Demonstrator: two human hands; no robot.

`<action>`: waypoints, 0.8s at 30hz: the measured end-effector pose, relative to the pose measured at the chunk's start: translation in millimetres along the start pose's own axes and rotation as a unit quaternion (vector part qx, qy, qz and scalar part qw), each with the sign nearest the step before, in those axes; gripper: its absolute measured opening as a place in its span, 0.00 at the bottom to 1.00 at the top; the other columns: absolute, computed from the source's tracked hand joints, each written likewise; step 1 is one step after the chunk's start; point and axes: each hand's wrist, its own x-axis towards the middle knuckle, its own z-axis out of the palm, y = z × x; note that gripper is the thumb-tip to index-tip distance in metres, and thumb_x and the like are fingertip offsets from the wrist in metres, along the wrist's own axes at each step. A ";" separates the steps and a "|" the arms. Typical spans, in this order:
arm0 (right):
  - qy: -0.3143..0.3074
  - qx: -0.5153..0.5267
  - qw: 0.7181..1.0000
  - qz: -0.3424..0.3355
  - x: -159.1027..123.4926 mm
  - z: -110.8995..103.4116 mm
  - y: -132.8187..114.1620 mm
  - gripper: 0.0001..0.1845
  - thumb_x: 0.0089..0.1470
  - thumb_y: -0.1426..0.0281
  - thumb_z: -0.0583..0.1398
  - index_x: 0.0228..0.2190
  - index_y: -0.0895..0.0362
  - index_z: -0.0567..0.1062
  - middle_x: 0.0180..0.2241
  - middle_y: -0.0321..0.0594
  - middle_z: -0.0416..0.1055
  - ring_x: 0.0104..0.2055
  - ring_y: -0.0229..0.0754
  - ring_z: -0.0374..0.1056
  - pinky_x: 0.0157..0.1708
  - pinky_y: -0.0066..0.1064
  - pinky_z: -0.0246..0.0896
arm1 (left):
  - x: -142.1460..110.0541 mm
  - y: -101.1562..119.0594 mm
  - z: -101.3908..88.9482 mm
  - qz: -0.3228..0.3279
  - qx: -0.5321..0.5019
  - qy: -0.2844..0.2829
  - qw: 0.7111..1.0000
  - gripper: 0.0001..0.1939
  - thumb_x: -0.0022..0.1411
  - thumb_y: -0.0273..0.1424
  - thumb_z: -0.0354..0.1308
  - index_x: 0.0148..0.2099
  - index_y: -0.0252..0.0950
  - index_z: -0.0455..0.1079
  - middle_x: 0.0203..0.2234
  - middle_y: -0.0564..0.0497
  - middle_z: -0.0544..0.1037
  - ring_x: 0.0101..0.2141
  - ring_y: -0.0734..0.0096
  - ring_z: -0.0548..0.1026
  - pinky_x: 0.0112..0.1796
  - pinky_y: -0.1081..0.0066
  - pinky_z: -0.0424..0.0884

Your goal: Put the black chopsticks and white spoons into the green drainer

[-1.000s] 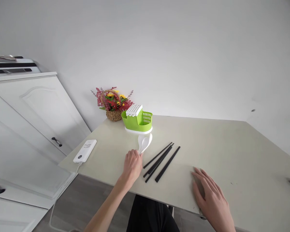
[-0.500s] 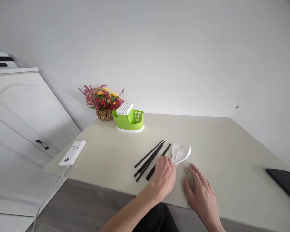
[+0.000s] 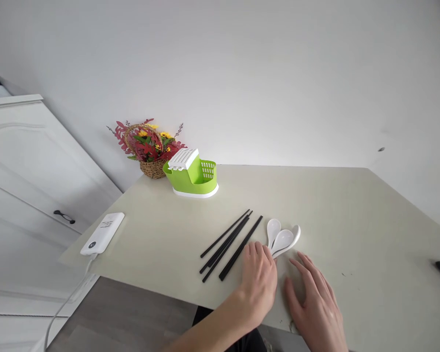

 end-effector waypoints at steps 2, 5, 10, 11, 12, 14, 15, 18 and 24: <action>0.006 0.007 1.000 0.009 1.7 -1.1 -1.1 0.24 0.68 0.56 0.52 0.58 0.52 0.70 0.63 0.47 0.69 0.65 0.59 0.64 0.56 0.53 0.66 | 0.0 2.0 0.5 0.001 -0.004 0.006 1.000 0.08 0.66 0.30 0.63 0.44 0.30 0.76 0.34 0.41 0.76 0.38 0.53 0.74 0.40 0.57 0.72; 0.011 0.026 0.999 0.026 4.3 -3.2 -2.0 0.22 0.68 0.57 0.53 0.58 0.52 0.70 0.62 0.46 0.71 0.65 0.58 0.65 0.56 0.54 0.66 | 0.5 3.0 -1.5 0.001 -0.013 -0.004 1.000 0.08 0.65 0.29 0.63 0.44 0.30 0.76 0.34 0.41 0.76 0.38 0.53 0.75 0.40 0.57 0.73; 0.007 0.035 0.999 0.041 4.9 -5.5 -0.1 0.21 0.67 0.58 0.55 0.58 0.51 0.70 0.62 0.44 0.71 0.65 0.57 0.65 0.56 0.53 0.67 | 3.2 -1.0 -8.0 -0.012 -0.032 -0.032 0.999 0.06 0.69 0.30 0.59 0.42 0.31 0.74 0.32 0.44 0.75 0.35 0.56 0.74 0.39 0.58 0.74; 0.005 0.033 0.999 0.039 4.6 -5.4 0.7 0.21 0.67 0.59 0.55 0.58 0.51 0.70 0.62 0.44 0.71 0.65 0.57 0.65 0.56 0.52 0.68 | 3.4 -2.0 -8.5 -0.018 -0.036 -0.037 0.998 0.07 0.71 0.31 0.58 0.42 0.31 0.74 0.31 0.44 0.74 0.34 0.57 0.74 0.39 0.58 0.74; 0.004 0.031 0.999 0.038 4.3 -5.2 1.5 0.21 0.67 0.59 0.56 0.58 0.51 0.70 0.62 0.43 0.71 0.65 0.56 0.65 0.56 0.52 0.68 | 3.2 -2.8 -8.5 -0.025 -0.042 -0.040 0.998 0.08 0.72 0.32 0.57 0.42 0.31 0.73 0.31 0.44 0.74 0.34 0.57 0.74 0.39 0.57 0.75; 0.000 0.026 0.999 0.037 4.2 -4.6 3.1 0.21 0.67 0.59 0.56 0.59 0.51 0.70 0.62 0.43 0.71 0.65 0.56 0.65 0.55 0.51 0.69 | 0.6 -3.2 -6.6 -0.037 -0.056 -0.038 0.997 0.09 0.72 0.33 0.56 0.43 0.31 0.72 0.33 0.44 0.74 0.35 0.56 0.75 0.40 0.55 0.76; -0.001 0.024 0.999 0.038 4.2 -4.3 3.7 0.21 0.67 0.59 0.56 0.58 0.51 0.70 0.62 0.43 0.71 0.65 0.56 0.65 0.55 0.50 0.69 | -1.9 -2.9 -5.1 -0.042 -0.063 -0.033 0.997 0.09 0.72 0.33 0.56 0.43 0.32 0.72 0.34 0.43 0.74 0.36 0.55 0.75 0.41 0.54 0.76; -0.008 0.028 0.999 0.039 4.7 -4.7 4.5 0.21 0.67 0.59 0.56 0.58 0.51 0.71 0.62 0.44 0.71 0.64 0.57 0.66 0.54 0.50 0.70 | -13.8 -3.4 -2.1 -0.055 -0.090 -0.014 0.994 0.11 0.71 0.36 0.59 0.44 0.32 0.72 0.36 0.43 0.75 0.37 0.54 0.76 0.42 0.53 0.76; -0.013 0.048 0.997 0.057 5.5 -10.1 0.4 0.23 0.66 0.57 0.55 0.58 0.51 0.72 0.61 0.45 0.71 0.65 0.59 0.65 0.55 0.54 0.69 | -15.0 -58.9 -24.6 -0.015 -0.142 0.077 0.987 0.29 0.73 0.50 0.53 0.65 0.35 0.64 0.58 0.35 0.74 0.59 0.43 0.72 0.55 0.48 0.73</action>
